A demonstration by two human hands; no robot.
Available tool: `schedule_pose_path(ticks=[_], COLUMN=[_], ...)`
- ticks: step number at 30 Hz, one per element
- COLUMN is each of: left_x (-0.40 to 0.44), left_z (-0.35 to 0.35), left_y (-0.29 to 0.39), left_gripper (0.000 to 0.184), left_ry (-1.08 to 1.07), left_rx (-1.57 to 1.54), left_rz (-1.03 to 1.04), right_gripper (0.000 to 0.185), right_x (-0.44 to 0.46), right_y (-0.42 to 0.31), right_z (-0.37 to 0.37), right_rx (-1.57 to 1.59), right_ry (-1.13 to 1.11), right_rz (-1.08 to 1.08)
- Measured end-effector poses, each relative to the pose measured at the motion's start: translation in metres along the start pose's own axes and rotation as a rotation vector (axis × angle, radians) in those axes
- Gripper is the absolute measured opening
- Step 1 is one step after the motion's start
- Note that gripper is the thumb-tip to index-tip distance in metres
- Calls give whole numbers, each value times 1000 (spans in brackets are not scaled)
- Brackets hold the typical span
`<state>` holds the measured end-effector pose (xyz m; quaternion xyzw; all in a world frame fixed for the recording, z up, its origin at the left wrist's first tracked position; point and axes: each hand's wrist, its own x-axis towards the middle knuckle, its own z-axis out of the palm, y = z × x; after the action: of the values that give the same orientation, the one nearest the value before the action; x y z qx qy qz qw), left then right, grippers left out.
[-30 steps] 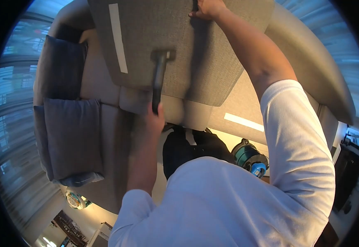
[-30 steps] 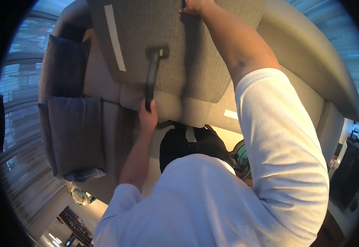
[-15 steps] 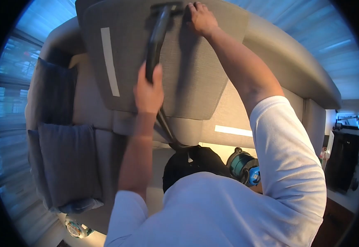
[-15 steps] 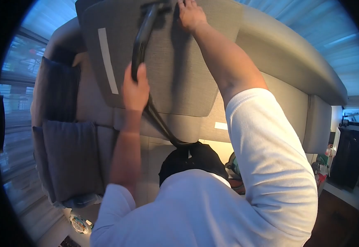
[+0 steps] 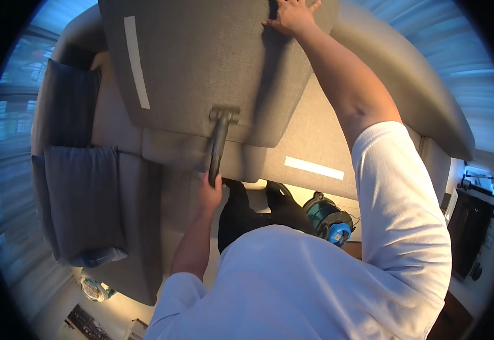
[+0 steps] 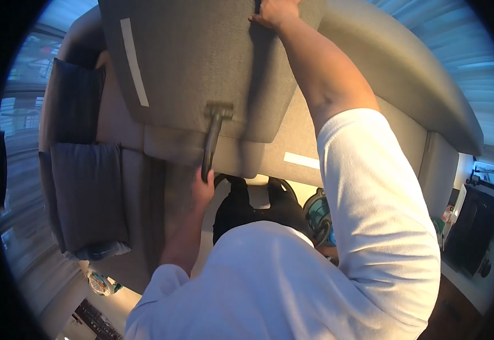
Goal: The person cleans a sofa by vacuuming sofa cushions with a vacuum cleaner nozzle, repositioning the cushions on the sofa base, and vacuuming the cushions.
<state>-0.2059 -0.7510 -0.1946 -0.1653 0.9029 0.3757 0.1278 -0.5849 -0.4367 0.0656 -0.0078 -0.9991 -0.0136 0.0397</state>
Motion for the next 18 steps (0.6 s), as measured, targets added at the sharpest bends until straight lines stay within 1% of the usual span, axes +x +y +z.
schedule_pose_path(ticks=[1,2,3,4,5,6,7,8,10,11,12,13,14,15,17,18], left_x=[-19,-31,-41,-45,-44,-48,-53,-47,-24,-7,30,28,39,52,67,75], left_z=[6,5,4,6,6,3,-5,-15,-42,-49,-33,-55,-58,-58,-53,-46], left_y=[-27,-40,-49,-48,-29,-13,13,56,176,225,243,309,348,377,419,422], left_gripper=[55,55,55,54,54,55,55,53,49,47,43,47,50,54,62,62], left_ry=[-8,-6,-14,-21,-13,72,157,186,225,227,355,315,299,279,260,255], left_rx=[15,16,46,75,70,-8,-88,-124,-242,-318,-348,-303,-310,-317,-304,-304], left_rz=[-21,-26,-111,-192,-184,-103,-21,49,197,275,472,489,462,431,497,492], right_gripper=[112,112,110,108,108,96,85,85,59,45,45,52,59,59,82,82], right_x=[-4,-6,-8,-8,-6,-6,-7,-4,16,30,43,54,59,47,6,15], right_y=[1,3,5,8,13,19,27,37,59,73,84,95,102,102,95,105], right_z=[0,-2,-4,-7,-8,-6,-1,6,30,48,55,60,59,41,-7,3], right_rx=[-23,-20,-31,-43,-44,-50,-57,-61,18,35,36,69,100,97,305,303], right_ry=[-6,-8,-22,-31,-19,35,89,103,316,390,408,333,254,259,154,147], right_rz=[-2,-7,-22,-36,-35,-85,-136,-135,-276,-310,-314,-241,-167,-168,138,140])
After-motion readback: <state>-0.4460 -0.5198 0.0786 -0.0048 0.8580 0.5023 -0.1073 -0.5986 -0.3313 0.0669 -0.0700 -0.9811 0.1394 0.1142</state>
